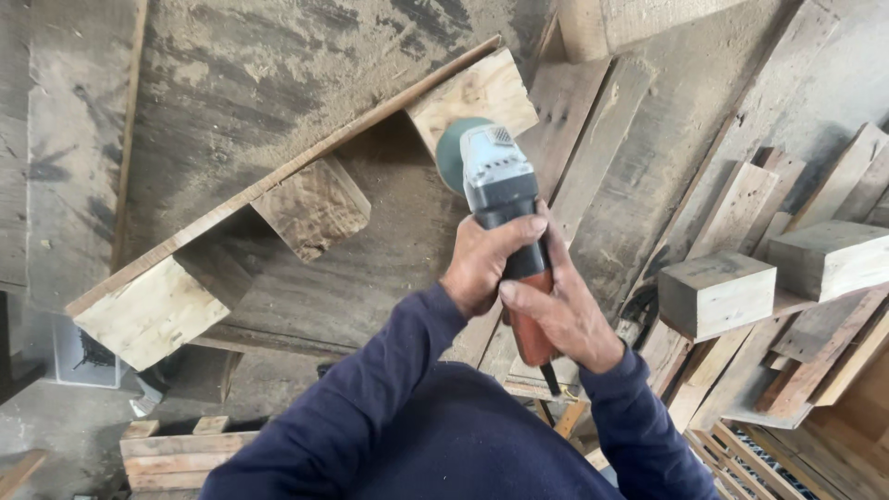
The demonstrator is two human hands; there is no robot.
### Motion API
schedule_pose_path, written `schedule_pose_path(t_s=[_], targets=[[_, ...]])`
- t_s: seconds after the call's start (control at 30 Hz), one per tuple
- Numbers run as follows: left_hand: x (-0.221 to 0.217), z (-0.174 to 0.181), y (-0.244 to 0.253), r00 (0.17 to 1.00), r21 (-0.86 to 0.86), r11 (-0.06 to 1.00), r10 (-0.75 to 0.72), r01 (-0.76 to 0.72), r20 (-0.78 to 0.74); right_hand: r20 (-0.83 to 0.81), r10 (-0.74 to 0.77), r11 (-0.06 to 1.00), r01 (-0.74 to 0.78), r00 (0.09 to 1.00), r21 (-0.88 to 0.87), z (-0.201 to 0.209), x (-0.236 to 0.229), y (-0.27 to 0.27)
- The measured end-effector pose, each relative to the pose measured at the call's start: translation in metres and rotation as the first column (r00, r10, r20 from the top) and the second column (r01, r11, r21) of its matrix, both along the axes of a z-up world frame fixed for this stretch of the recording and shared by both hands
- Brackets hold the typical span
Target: The person uses an angle grinder to smooth the surfaces of wooden pallet blocks. They reposition the pallet several times to access different sections and continue grinding until the end of the clip.
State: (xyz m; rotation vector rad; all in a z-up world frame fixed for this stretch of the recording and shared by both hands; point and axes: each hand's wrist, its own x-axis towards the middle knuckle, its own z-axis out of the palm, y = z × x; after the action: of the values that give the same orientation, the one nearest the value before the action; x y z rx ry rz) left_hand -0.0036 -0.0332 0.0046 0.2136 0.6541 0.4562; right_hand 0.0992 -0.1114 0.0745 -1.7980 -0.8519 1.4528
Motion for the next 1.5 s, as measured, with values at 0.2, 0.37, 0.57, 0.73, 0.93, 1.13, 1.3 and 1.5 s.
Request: schedule_pose_path(t_s=[0.2, 0.37, 0.57, 0.73, 0.93, 1.13, 1.3, 1.5], targets=[[0.034, -0.031, 0.055, 0.995, 0.038, 0.994, -0.100, 0.100, -0.005, -0.095, -0.123, 0.980, 0.105, 0.988, -0.170, -0.020, 0.030, 0.038], [0.026, -0.025, 0.034, 0.999, 0.036, 0.999, -0.030, 0.031, -0.032, 0.017, -0.016, 1.000, 0.015, 1.000, 0.026, -0.010, 0.020, 0.025], [-0.009, -0.019, -0.040, 0.976, -0.012, 0.987, -0.159, 0.159, -0.149, -0.057, -0.234, 0.961, 0.221, 0.971, -0.167, 0.001, -0.029, -0.044], [-0.014, -0.015, -0.088, 0.956, 0.137, 0.954, -0.245, 0.268, -0.161, 0.002, -0.278, 0.960, 0.278, 0.961, 0.017, 0.003, -0.060, -0.100], [-0.015, -0.016, -0.118, 0.910, 0.406, 0.818, -0.325, 0.407, -0.258, 0.117, -0.214, 0.950, 0.179, 0.970, 0.256, -0.021, -0.049, -0.150], [-0.028, -0.001, -0.118, 0.900, 0.477, 0.763, -0.371, 0.437, -0.231, -0.174, -0.262, 0.923, 0.299, 0.949, 0.242, -0.025, -0.036, -0.144], [-0.107, 0.014, -0.101, 0.827, 0.421, 0.795, -0.171, 0.438, -0.536, -0.119, -0.408, 0.880, 0.424, 0.905, 0.214, -0.003, -0.061, -0.128], [-0.182, -0.002, 0.020, 0.369, 0.556, 0.232, 0.541, 0.798, -0.756, -0.146, -0.661, 0.726, 0.676, 0.736, 0.126, 0.012, -0.082, -0.124]])
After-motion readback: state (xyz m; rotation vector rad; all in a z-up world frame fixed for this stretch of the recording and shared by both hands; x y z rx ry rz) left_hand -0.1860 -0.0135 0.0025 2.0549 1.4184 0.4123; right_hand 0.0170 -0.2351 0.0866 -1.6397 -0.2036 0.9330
